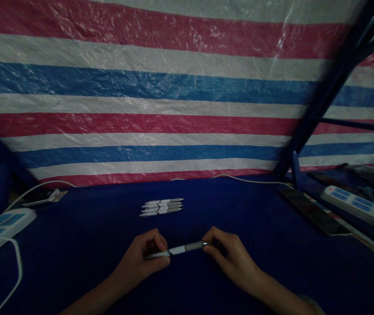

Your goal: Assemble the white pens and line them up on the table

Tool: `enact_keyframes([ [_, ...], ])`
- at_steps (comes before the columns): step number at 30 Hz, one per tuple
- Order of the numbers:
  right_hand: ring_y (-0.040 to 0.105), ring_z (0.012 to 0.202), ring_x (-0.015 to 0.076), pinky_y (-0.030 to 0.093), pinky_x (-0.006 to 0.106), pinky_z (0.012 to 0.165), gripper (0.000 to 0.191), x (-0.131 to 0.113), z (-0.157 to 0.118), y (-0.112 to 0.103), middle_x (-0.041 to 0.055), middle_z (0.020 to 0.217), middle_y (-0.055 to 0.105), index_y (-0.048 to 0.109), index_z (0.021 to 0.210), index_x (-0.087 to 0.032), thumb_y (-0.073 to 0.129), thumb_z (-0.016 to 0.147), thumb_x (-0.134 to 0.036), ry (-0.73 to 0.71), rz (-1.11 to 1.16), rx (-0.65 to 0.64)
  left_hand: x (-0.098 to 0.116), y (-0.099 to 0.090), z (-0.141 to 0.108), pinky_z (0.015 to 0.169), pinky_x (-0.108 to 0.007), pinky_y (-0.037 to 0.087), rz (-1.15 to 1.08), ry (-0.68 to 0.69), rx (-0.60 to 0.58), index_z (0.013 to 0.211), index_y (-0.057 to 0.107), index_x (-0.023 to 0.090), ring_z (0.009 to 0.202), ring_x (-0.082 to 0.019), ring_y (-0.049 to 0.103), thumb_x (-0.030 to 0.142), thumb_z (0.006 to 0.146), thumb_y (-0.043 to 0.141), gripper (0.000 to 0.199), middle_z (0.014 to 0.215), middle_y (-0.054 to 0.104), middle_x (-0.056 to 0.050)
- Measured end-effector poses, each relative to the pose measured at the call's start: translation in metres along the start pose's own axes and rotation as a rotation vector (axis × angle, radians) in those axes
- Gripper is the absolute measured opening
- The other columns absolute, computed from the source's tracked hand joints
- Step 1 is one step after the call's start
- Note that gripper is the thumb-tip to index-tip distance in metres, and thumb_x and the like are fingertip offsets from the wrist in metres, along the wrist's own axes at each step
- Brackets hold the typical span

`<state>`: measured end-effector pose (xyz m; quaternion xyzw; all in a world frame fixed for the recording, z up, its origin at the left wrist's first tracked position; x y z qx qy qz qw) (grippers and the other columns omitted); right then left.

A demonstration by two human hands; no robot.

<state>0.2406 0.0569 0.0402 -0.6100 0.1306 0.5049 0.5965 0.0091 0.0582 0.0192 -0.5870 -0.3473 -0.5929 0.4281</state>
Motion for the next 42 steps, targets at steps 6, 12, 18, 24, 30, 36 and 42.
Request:
enact_keyframes([
  [6, 0.060, 0.072, 0.0159, 0.043, 0.025, 0.064, 0.011, -0.001, 0.000, 0.001, 0.0007, 0.081, 0.064, 0.059, 0.096, -0.020, 0.050, 0.096, -0.025, -0.013, 0.006, -0.027, 0.000, -0.001, -0.001, 0.055, -0.021, 0.036, -0.001, 0.018, 0.005, 0.073, 0.053, 0.018, 0.060, -0.010, 0.049, 0.025, 0.073, 0.075, 0.023, 0.075, 0.057, 0.003],
  [12, 0.056, 0.068, 0.0142, 0.041, 0.025, 0.064, 0.021, -0.001, -0.002, 0.001, -0.0011, 0.075, 0.057, 0.055, 0.081, -0.020, 0.045, 0.098, -0.025, -0.050, -0.063, -0.019, 0.000, 0.000, 0.001, 0.056, -0.022, 0.037, 0.041, 0.010, 0.003, 0.072, 0.053, 0.018, 0.060, -0.010, 0.049, 0.024, 0.074, 0.074, 0.022, 0.074, 0.056, 0.003],
  [18, 0.047, 0.060, 0.0118, 0.034, 0.024, 0.058, 0.034, -0.001, -0.001, 0.005, -0.0036, 0.067, 0.049, 0.046, 0.070, -0.020, 0.037, 0.102, -0.031, 0.016, -0.074, -0.073, 0.006, 0.002, -0.001, 0.057, -0.023, 0.039, 0.117, 0.020, 0.013, 0.073, 0.052, 0.018, 0.062, -0.011, 0.051, 0.024, 0.077, 0.070, 0.019, 0.075, 0.057, 0.002],
  [24, 0.037, 0.055, 0.0103, 0.028, 0.023, 0.051, 0.040, 0.006, 0.002, 0.009, -0.0054, 0.061, 0.040, 0.043, 0.065, -0.019, 0.040, 0.100, -0.040, 0.136, 0.095, -0.109, 0.013, 0.004, -0.008, 0.059, -0.025, 0.043, 0.334, 0.168, 0.103, 0.072, 0.055, 0.019, 0.064, -0.014, 0.057, 0.015, 0.078, 0.066, 0.013, 0.076, 0.061, 0.000],
  [30, 0.040, 0.055, 0.0112, 0.031, 0.023, 0.051, 0.045, 0.013, 0.004, 0.009, -0.0037, 0.060, 0.045, 0.052, 0.067, -0.018, 0.039, 0.099, -0.047, 0.164, 0.266, -0.051, 0.024, 0.004, -0.007, 0.063, -0.027, 0.049, 0.578, 0.389, 0.142, 0.075, 0.058, 0.021, 0.068, -0.016, 0.064, 0.013, 0.082, 0.067, 0.014, 0.077, 0.066, -0.001],
  [36, 0.047, 0.058, 0.0130, 0.035, 0.024, 0.056, 0.038, 0.015, 0.010, 0.004, -0.0025, 0.063, 0.053, 0.063, 0.092, -0.017, 0.042, 0.098, -0.047, 0.112, 0.287, 0.015, 0.020, -0.025, 0.005, 0.072, -0.031, 0.052, 0.809, 0.458, 0.254, 0.081, 0.060, 0.022, 0.077, -0.018, 0.064, 0.016, 0.085, 0.064, 0.009, 0.081, 0.066, -0.002],
  [42, 0.041, 0.052, 0.0116, 0.029, 0.022, 0.048, 0.039, 0.024, 0.012, 0.001, -0.0034, 0.059, 0.051, 0.064, 0.092, -0.017, 0.039, 0.099, -0.046, 0.147, 0.280, 0.031, 0.004, -0.053, 0.017, 0.082, -0.038, 0.051, 0.886, 0.440, 0.337, 0.086, 0.062, 0.023, 0.089, -0.022, 0.061, 0.013, 0.083, 0.066, 0.011, 0.089, 0.066, -0.003],
])
Point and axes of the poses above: each hand's wrist, its own z-axis towards the middle knuckle, its own y-axis out of the palm, x = y × z, the point moved 4 cm from there along z, towards the middle knuckle
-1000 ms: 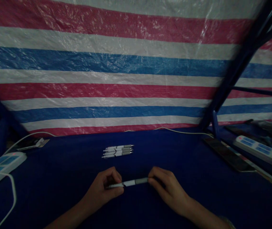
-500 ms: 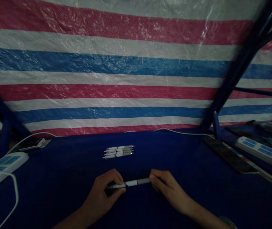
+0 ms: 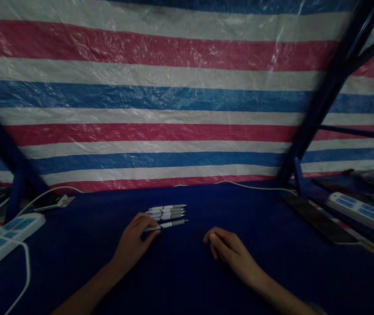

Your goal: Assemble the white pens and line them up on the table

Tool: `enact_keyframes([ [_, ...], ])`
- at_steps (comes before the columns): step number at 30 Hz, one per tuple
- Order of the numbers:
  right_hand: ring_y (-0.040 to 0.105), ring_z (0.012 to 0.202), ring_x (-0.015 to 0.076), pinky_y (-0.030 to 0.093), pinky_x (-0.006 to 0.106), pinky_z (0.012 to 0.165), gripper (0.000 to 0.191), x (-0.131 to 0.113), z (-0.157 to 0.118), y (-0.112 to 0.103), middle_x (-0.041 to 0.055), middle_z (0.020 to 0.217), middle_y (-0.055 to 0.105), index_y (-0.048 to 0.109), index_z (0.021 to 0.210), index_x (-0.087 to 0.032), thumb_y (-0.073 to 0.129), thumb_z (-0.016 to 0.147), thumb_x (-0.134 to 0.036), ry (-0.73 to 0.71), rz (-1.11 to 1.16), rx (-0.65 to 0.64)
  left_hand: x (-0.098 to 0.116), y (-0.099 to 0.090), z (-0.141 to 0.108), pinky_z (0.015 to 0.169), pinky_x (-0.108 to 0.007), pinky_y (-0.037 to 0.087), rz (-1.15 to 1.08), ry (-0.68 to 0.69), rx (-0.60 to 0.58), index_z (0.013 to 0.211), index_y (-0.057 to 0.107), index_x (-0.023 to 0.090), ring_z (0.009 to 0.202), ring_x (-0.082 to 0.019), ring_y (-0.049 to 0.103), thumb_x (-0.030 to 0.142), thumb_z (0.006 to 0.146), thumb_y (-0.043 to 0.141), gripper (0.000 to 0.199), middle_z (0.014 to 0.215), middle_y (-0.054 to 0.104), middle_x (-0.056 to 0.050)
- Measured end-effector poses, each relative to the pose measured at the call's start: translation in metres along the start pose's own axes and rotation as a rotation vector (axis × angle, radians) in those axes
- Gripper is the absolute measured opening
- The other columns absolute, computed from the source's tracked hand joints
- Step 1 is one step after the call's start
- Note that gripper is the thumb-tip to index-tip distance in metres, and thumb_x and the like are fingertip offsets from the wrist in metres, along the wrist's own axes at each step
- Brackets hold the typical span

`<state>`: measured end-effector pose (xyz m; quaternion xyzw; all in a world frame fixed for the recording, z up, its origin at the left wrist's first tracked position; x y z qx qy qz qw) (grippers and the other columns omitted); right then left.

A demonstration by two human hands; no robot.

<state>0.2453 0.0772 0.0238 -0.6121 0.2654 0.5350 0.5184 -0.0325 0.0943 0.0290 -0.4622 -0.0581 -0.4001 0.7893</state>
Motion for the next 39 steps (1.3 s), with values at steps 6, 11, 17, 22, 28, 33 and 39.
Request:
enact_keyframes([
  [6, 0.040, 0.050, 0.0113, 0.028, 0.021, 0.045, 0.040, 0.001, 0.001, -0.003, -0.0032, 0.059, 0.050, 0.064, 0.090, -0.017, 0.040, 0.098, -0.047, 0.017, 0.001, 0.006, -0.011, 0.005, 0.000, 0.091, -0.044, 0.047, 0.082, -0.040, 0.013, 0.085, 0.064, 0.024, 0.103, -0.026, 0.057, 0.011, 0.079, 0.069, 0.014, 0.107, 0.064, -0.004],
  [11, 0.039, 0.049, 0.0113, 0.028, 0.021, 0.045, 0.039, 0.002, 0.004, -0.005, -0.0035, 0.057, 0.049, 0.064, 0.089, -0.017, 0.041, 0.097, -0.047, 0.016, -0.009, 0.027, -0.013, 0.007, 0.000, 0.091, -0.045, 0.048, 0.110, -0.057, 0.007, 0.092, 0.064, 0.024, 0.102, -0.026, 0.058, 0.012, 0.078, 0.070, 0.020, 0.106, 0.064, -0.004],
  [17, 0.036, 0.046, 0.0101, 0.026, 0.021, 0.042, 0.039, 0.007, 0.006, -0.009, -0.0038, 0.057, 0.049, 0.064, 0.087, -0.017, 0.042, 0.096, -0.048, 0.012, 0.026, 0.057, -0.006, 0.007, 0.004, 0.090, -0.041, 0.049, 0.133, -0.035, -0.023, 0.085, 0.065, 0.024, 0.100, -0.025, 0.058, 0.010, 0.080, 0.065, 0.015, 0.103, 0.064, -0.003],
  [22, 0.036, 0.045, 0.0098, 0.024, 0.021, 0.041, 0.038, 0.013, 0.007, -0.013, -0.0040, 0.057, 0.049, 0.064, 0.086, -0.017, 0.045, 0.095, -0.049, 0.013, 0.029, 0.076, -0.004, 0.005, 0.011, 0.088, -0.042, 0.049, 0.177, -0.018, -0.054, 0.083, 0.066, 0.024, 0.098, -0.025, 0.058, 0.010, 0.079, 0.065, 0.015, 0.103, 0.064, -0.004],
  [28, 0.040, 0.046, 0.0108, 0.027, 0.021, 0.043, 0.039, 0.011, 0.010, -0.016, -0.0037, 0.056, 0.049, 0.065, 0.084, -0.017, 0.046, 0.093, -0.051, 0.002, 0.023, 0.106, 0.003, 0.008, 0.021, 0.087, -0.042, 0.049, 0.242, -0.008, -0.082, 0.090, 0.064, 0.023, 0.100, -0.026, 0.059, 0.009, 0.076, 0.063, 0.020, 0.104, 0.065, -0.005],
  [33, 0.038, 0.044, 0.0105, 0.025, 0.021, 0.041, 0.039, 0.010, 0.012, -0.021, -0.0038, 0.055, 0.050, 0.064, 0.083, -0.017, 0.047, 0.091, -0.051, 0.000, 0.031, 0.136, 0.010, 0.025, 0.035, 0.099, -0.046, 0.042, 0.291, 0.048, -0.158, 0.120, 0.058, 0.021, 0.117, -0.029, 0.054, 0.028, 0.082, 0.063, 0.038, 0.125, 0.062, -0.009],
  [39, 0.037, 0.043, 0.0100, 0.025, 0.021, 0.041, 0.039, 0.013, 0.015, -0.026, -0.0042, 0.054, 0.049, 0.063, 0.081, -0.017, 0.048, 0.091, -0.051, 0.001, 0.049, 0.181, -0.002, 0.051, 0.043, 0.112, -0.054, 0.024, 0.355, 0.066, -0.299, 0.142, 0.044, 0.018, 0.135, -0.033, 0.041, 0.055, 0.093, 0.043, 0.061, 0.145, 0.049, -0.014],
])
Point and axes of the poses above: each hand's wrist, its own z-axis towards the middle knuckle, its own y-axis out of the palm, x = y × z, the point moved 4 cm from there along z, towards the middle knuckle
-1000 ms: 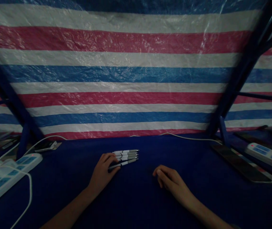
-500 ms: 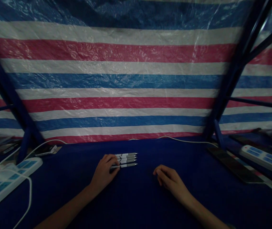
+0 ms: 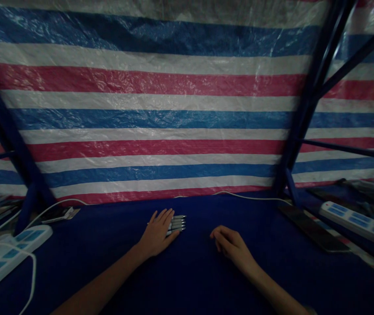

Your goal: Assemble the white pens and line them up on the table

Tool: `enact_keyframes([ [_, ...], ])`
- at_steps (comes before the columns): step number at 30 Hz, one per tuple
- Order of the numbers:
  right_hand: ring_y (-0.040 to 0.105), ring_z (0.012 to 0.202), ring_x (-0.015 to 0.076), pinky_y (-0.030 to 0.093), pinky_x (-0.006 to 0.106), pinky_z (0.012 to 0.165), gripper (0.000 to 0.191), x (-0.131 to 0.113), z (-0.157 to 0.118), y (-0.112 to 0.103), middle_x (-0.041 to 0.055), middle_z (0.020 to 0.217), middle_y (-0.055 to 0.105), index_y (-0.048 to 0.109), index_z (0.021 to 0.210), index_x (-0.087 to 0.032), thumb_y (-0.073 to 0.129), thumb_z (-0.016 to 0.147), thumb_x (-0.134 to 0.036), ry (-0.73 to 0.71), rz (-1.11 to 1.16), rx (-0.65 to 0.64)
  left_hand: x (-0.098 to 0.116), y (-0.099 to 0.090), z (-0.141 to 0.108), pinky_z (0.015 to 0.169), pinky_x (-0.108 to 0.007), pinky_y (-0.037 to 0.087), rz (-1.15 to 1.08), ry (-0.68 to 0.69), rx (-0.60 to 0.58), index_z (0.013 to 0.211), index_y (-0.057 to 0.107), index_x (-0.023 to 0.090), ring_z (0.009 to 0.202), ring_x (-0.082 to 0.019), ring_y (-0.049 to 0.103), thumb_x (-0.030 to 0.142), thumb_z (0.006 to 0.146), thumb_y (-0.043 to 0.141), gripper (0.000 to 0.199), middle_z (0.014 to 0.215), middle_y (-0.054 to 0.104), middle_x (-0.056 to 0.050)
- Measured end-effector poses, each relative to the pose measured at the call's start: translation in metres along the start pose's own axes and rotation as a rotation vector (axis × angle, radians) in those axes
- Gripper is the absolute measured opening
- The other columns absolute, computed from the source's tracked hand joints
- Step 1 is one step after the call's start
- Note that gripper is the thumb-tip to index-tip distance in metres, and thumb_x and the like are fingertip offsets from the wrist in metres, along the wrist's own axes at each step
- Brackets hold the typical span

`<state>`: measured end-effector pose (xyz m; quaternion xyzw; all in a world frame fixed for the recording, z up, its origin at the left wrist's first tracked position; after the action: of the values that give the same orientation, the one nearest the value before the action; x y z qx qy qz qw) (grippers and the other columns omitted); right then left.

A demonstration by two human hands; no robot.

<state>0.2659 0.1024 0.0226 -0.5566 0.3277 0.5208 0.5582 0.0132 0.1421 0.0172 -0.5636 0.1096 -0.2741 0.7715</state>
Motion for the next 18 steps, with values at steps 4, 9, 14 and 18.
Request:
enact_keyframes([
  [4, 0.037, 0.043, 0.0096, 0.024, 0.021, 0.040, 0.037, 0.000, 0.003, -0.001, -0.0041, 0.054, 0.049, 0.064, 0.080, -0.016, 0.050, 0.089, -0.050, 0.007, 0.027, 0.011, -0.005, 0.006, -0.001, 0.111, -0.051, 0.027, 0.009, 0.005, -0.070, 0.143, 0.042, 0.017, 0.136, -0.031, 0.041, 0.056, 0.096, 0.034, 0.062, 0.147, 0.046, -0.014],
  [9, 0.036, 0.043, 0.0087, 0.024, 0.020, 0.040, 0.034, 0.000, 0.005, -0.004, -0.0048, 0.053, 0.049, 0.064, 0.078, -0.016, 0.056, 0.086, -0.048, 0.030, 0.093, 0.043, 0.006, 0.001, -0.014, 0.112, -0.049, 0.026, -0.010, 0.030, -0.114, 0.146, 0.037, 0.020, 0.139, -0.028, 0.036, 0.054, 0.097, 0.035, 0.060, 0.150, 0.042, -0.012],
  [14, 0.045, 0.044, 0.0100, 0.034, 0.022, 0.042, 0.037, 0.006, 0.006, -0.006, -0.0023, 0.057, 0.056, 0.065, 0.079, -0.015, 0.063, 0.080, -0.052, 0.055, 0.200, 0.117, 0.037, -0.001, -0.033, 0.113, -0.050, 0.026, -0.058, 0.060, -0.132, 0.147, 0.034, 0.021, 0.139, -0.028, 0.035, 0.053, 0.097, 0.036, 0.059, 0.152, 0.039, -0.010],
  [18, 0.064, 0.067, 0.0198, 0.051, 0.030, 0.060, 0.043, 0.013, 0.007, -0.005, 0.0046, 0.072, 0.067, 0.068, 0.084, -0.016, 0.069, 0.071, -0.058, 0.081, 0.296, 0.225, 0.049, -0.004, -0.038, 0.114, -0.055, 0.022, -0.091, 0.049, -0.113, 0.146, 0.037, 0.019, 0.139, -0.031, 0.035, 0.054, 0.095, 0.040, 0.062, 0.151, 0.041, -0.012],
])
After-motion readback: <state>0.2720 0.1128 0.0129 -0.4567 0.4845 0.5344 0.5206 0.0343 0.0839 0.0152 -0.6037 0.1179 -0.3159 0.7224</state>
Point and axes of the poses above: each hand's wrist, its own z-axis towards the middle knuckle, its own y-axis out of the palm, x = y × z, the point moved 4 cm from there along z, towards the middle knuckle
